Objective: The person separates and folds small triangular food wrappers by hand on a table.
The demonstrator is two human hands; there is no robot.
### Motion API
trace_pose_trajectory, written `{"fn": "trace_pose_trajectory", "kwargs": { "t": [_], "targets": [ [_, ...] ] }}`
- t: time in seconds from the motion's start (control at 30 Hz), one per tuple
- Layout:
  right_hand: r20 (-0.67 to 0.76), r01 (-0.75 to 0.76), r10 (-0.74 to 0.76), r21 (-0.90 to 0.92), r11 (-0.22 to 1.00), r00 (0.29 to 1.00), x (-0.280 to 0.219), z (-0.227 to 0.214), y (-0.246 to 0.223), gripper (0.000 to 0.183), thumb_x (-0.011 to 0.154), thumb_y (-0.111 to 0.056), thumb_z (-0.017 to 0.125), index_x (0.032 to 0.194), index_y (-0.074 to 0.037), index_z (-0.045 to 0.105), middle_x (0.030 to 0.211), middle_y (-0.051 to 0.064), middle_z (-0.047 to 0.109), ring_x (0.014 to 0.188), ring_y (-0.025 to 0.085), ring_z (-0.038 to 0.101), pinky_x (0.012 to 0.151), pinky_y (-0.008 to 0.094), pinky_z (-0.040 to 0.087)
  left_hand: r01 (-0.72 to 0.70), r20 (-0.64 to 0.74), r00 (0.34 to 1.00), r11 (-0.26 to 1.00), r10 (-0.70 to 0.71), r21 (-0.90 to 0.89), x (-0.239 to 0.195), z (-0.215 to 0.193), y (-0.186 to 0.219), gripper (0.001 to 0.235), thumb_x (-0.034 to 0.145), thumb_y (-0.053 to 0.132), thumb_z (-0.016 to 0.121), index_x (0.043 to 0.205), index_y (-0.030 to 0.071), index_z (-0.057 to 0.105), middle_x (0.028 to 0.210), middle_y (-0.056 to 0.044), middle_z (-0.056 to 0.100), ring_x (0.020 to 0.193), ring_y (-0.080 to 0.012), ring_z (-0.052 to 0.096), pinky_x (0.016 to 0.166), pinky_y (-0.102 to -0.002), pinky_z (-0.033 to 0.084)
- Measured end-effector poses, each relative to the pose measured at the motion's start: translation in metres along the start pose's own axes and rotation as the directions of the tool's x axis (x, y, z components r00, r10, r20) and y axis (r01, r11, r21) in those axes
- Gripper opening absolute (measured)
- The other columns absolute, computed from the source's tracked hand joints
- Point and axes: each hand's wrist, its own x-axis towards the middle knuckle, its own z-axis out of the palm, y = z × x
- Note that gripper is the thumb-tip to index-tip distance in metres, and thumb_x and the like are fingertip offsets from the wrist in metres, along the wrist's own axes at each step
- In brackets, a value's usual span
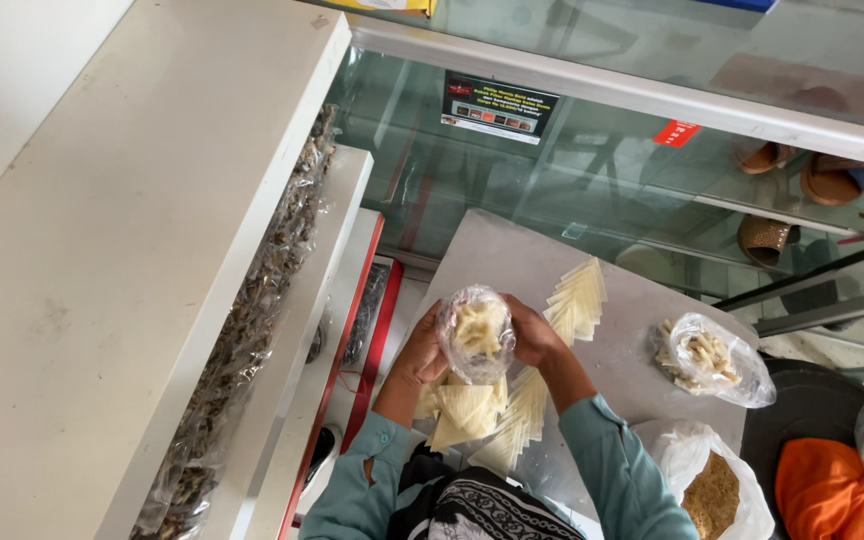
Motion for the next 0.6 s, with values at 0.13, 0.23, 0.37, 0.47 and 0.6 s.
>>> {"fn": "trace_pose_trajectory", "kwargs": {
  "t": [0.13,0.23,0.37,0.47,0.6],
  "targets": [
    [0.077,0.039,-0.041,0.033,0.999,0.996,-0.024,0.000,-0.005,0.057,0.086,-0.027,0.071,0.136,-0.013,0.049,0.120,0.011,0.068,0.105,0.022,0.072,0.088,0.040,0.063,-0.056,-0.095,0.994,0.997,0.061,0.057,-0.001,0.001,0.006,0.040,0.097,0.021,0.070,0.134,0.009,0.062,0.123,-0.010,0.071,0.110,-0.0211,0.071,0.091,-0.037,0.063],
    [0.045,0.062,-0.057,-0.131,0.989,0.997,-0.015,-0.006,-0.004,0.059,0.085,-0.014,0.079,0.137,-0.014,0.050,0.105,0.011,0.067,0.094,0.020,0.068,0.080,0.034,0.059,-0.069,-0.160,0.986,0.994,0.055,-0.087,0.002,0.001,0.009,0.044,0.095,0.030,0.070,0.132,0.008,0.062,0.123,-0.011,0.071,0.109,-0.0226,0.072,0.088,-0.037,0.064],
    [-0.114,0.086,-0.140,-0.387,0.918,0.984,0.008,-0.021,0.007,0.048,0.089,-0.005,0.079,0.128,-0.009,0.052,0.091,0.007,0.062,0.082,0.015,0.063,0.067,0.030,0.050,-0.107,-0.203,0.978,0.955,0.051,-0.278,0.003,-0.005,0.009,0.046,0.098,0.033,0.070,0.132,0.003,0.062,0.127,-0.012,0.070,0.112,-0.0225,0.072,0.087,-0.036,0.064],
    [-0.135,0.106,-0.187,-0.456,0.883,0.973,0.017,-0.020,0.021,0.043,0.086,0.000,0.077,0.121,-0.007,0.053,0.089,0.007,0.062,0.081,0.014,0.061,0.068,0.028,0.052,-0.127,-0.234,0.971,0.924,0.042,-0.360,0.001,-0.007,0.012,0.046,0.098,0.034,0.071,0.132,0.004,0.062,0.127,-0.011,0.070,0.111,-0.0216,0.071,0.085,-0.035,0.063],
    [-0.183,0.041,-0.132,-0.430,0.902,0.974,0.016,-0.015,0.027,0.043,0.085,-0.002,0.077,0.121,-0.011,0.055,0.090,0.005,0.060,0.081,0.014,0.059,0.068,0.028,0.051,-0.023,-0.157,0.988,0.969,-0.016,-0.245,-0.003,-0.013,0.029,0.047,0.091,0.035,0.069,0.129,0.008,0.062,0.123,-0.009,0.072,0.109,-0.0218,0.072,0.087,-0.039,0.064]
  ]
}}
